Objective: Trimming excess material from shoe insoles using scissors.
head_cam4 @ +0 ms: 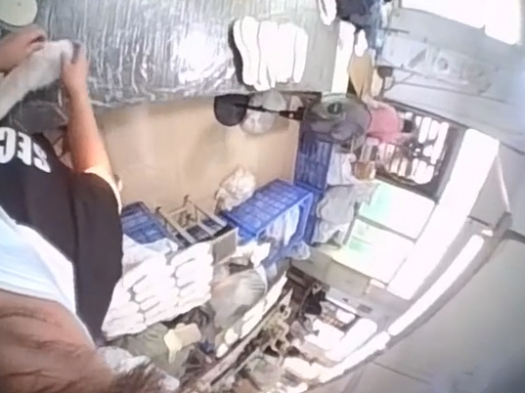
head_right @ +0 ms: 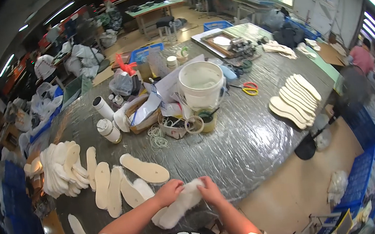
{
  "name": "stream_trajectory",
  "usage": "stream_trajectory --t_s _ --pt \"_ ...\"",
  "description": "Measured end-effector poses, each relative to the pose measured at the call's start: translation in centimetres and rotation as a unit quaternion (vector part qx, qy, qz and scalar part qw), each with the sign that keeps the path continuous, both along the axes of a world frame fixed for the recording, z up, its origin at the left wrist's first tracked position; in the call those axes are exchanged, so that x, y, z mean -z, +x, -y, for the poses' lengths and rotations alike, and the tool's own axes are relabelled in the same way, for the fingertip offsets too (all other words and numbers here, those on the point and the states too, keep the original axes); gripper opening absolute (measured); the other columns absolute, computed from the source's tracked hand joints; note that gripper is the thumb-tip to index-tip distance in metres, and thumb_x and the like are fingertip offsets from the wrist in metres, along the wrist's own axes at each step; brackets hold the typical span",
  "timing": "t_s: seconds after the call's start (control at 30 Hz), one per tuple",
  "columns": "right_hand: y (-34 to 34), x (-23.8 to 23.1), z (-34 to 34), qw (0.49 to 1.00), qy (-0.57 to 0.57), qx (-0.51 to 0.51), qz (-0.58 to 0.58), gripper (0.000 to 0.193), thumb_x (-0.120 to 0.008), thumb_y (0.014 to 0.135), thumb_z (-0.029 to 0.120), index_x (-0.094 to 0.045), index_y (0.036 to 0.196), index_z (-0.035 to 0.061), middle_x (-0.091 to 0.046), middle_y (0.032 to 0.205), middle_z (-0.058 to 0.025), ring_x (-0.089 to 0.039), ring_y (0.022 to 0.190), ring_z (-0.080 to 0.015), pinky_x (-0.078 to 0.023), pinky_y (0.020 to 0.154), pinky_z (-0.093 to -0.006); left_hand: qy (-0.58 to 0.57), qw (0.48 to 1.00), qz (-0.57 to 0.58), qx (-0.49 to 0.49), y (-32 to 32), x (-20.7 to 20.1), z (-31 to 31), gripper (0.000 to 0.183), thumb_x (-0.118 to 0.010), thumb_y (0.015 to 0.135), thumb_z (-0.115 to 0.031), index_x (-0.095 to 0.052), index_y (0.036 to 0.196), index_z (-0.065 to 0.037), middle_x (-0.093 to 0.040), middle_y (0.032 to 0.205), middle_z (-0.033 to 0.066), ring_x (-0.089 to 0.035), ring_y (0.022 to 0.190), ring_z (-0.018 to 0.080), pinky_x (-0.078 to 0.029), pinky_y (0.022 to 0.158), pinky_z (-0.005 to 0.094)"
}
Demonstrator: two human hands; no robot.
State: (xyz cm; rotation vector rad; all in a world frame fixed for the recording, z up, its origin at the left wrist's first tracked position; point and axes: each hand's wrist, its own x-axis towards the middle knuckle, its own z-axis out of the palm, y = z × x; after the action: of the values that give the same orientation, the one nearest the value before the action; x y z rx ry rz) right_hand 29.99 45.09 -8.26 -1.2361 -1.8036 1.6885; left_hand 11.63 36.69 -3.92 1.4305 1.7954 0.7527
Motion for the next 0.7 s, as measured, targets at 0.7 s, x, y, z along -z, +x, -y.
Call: stream_trajectory --t_s 0.7 --pt "3.2 1.9 -48.6 0.798 0.354 0.194 0.448 0.048 -0.044 0.081 0.006 -0.039 0.129 0.0115 -0.036 0.136 -0.0069 -0.03 0.125 -0.0346 -0.025 0.1 -0.0513 0.088 0.958 -0.228 0.151 -0.9 6.0 -10.1 0.043 -0.058 0.075 -0.014 -0.049 0.114 0.0 -0.041 0.129 0.0137 -0.039 0.119 0.0289 -0.033 0.098 0.0381"
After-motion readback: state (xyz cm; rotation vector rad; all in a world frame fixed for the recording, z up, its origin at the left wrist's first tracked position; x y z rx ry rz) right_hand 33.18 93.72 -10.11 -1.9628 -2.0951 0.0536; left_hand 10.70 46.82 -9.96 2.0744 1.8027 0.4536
